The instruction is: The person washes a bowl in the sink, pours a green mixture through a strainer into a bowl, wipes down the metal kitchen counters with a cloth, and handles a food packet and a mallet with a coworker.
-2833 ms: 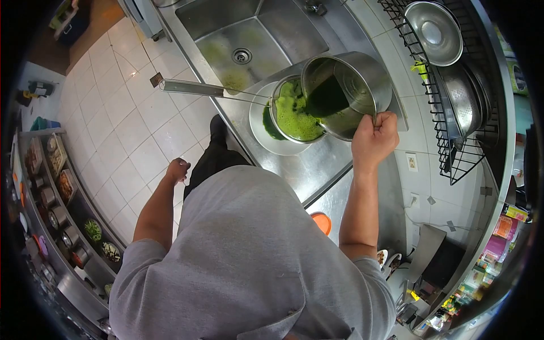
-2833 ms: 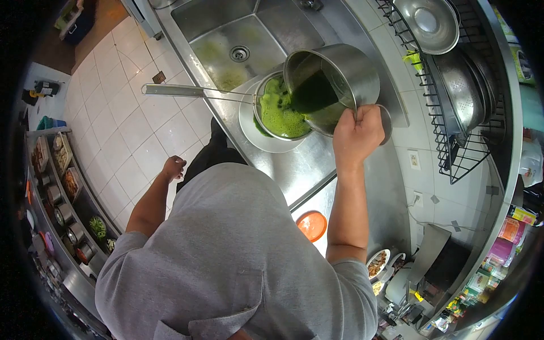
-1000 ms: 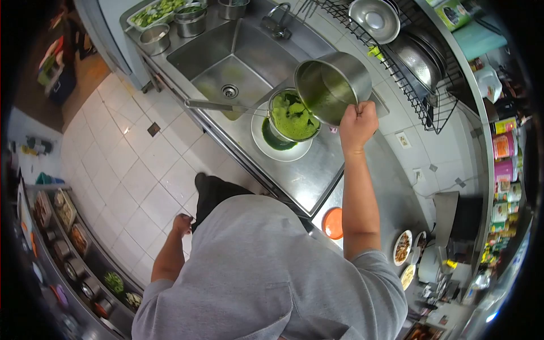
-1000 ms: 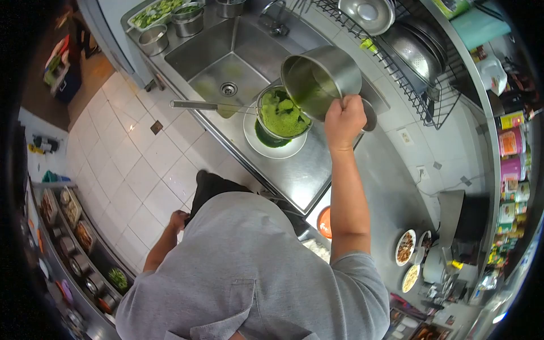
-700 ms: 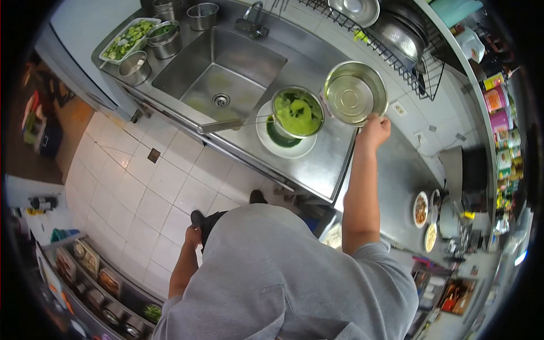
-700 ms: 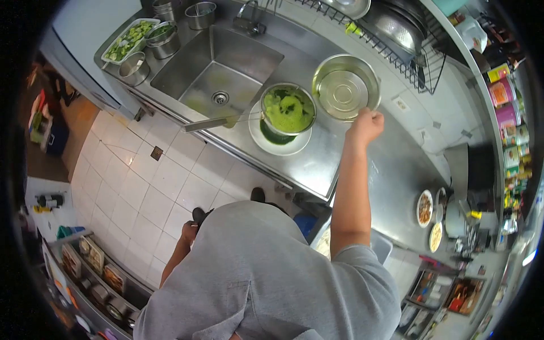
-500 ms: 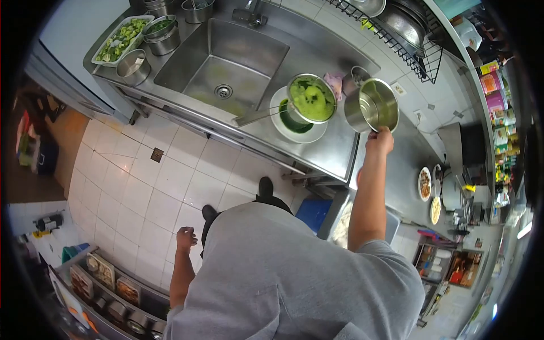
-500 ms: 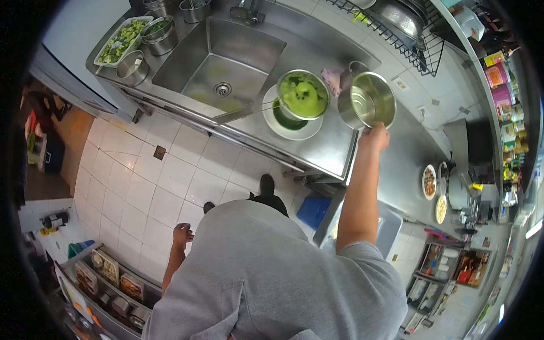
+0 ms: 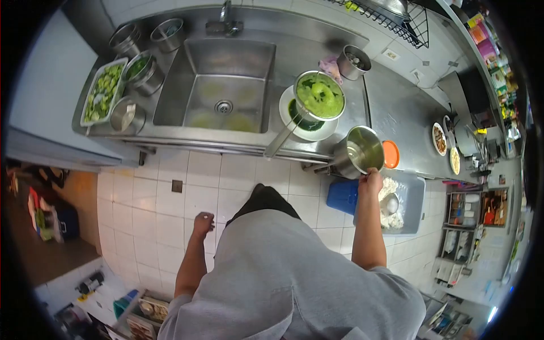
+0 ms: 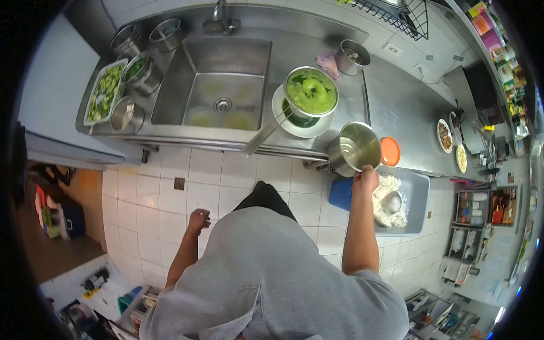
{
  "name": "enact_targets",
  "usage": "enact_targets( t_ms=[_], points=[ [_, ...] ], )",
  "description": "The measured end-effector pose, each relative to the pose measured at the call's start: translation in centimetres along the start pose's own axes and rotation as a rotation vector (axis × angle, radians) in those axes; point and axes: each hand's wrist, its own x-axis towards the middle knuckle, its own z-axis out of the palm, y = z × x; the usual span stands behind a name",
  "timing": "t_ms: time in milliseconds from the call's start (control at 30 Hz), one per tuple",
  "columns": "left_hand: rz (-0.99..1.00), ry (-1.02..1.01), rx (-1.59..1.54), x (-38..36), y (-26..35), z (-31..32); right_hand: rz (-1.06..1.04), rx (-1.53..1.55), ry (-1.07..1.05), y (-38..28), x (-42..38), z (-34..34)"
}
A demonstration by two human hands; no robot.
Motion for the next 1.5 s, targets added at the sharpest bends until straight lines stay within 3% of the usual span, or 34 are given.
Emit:
enact_targets(
  t_ms=[100,233,433,500,700,867,933,1000,1067,1133,1200,1300,1400,1500],
  points=[
    [0.171,-0.018,0.001,4.2,9.5,0.2,0.041,0.022,0.015,2.1,-1.4,-0.3],
    [0.375,-0.143,0.058,2.9,23.2,1.0,0.03,0.015,0.032,3.1,-3.8,0.3],
    [0.374,-0.271,0.149,4.5,36.6,2.7,-0.039,0.038,0.259,6.2,-9.2,-0.7],
    [0.381,-0.377,0.135,6.8,41.0,3.0,-0.068,0.021,0.294,7.2,-11.9,-1.3],
    [0.665,-0.467,0.196,17.9,55.6,5.9,-0.131,0.053,0.349,10.3,-24.5,1.6],
    [0.878,-0.373,0.142,27.0,68.2,10.0,-0.12,0.145,0.34,16.5,-32.9,5.3],
    [0.821,-0.263,0.339,29.5,73.9,11.3,-0.109,0.21,0.331,19.2,-35.5,7.8],
    [1.167,0.049,0.531,32.3,77.7,13.2,-0.064,0.227,0.371,19.8,-38.6,12.6],
    [1.189,-0.091,0.487,38.9,81.6,14.6,-0.041,0.208,0.354,20.0,-40.1,17.1],
    [1.191,-0.208,0.423,39.4,82.7,16.2,-0.005,0.173,0.316,20.8,-40.2,20.1],
    [0.836,-0.411,0.352,36.6,82.7,15.3,0.021,0.097,0.261,21.5,-39.4,23.1],
    [0.984,-0.406,0.404,37.6,81.3,14.8,0.043,-0.168,0.172,22.3,-36.5,27.5],
    [1.007,-0.443,0.299,37.3,80.0,13.9,0.06,-0.288,0.076,19.5,-34.3,35.2],
    [0.892,-0.563,0.416,38.1,78.8,12.2,-0.002,-0.448,-0.03,22.9,-29.5,38.5]
  ],
)
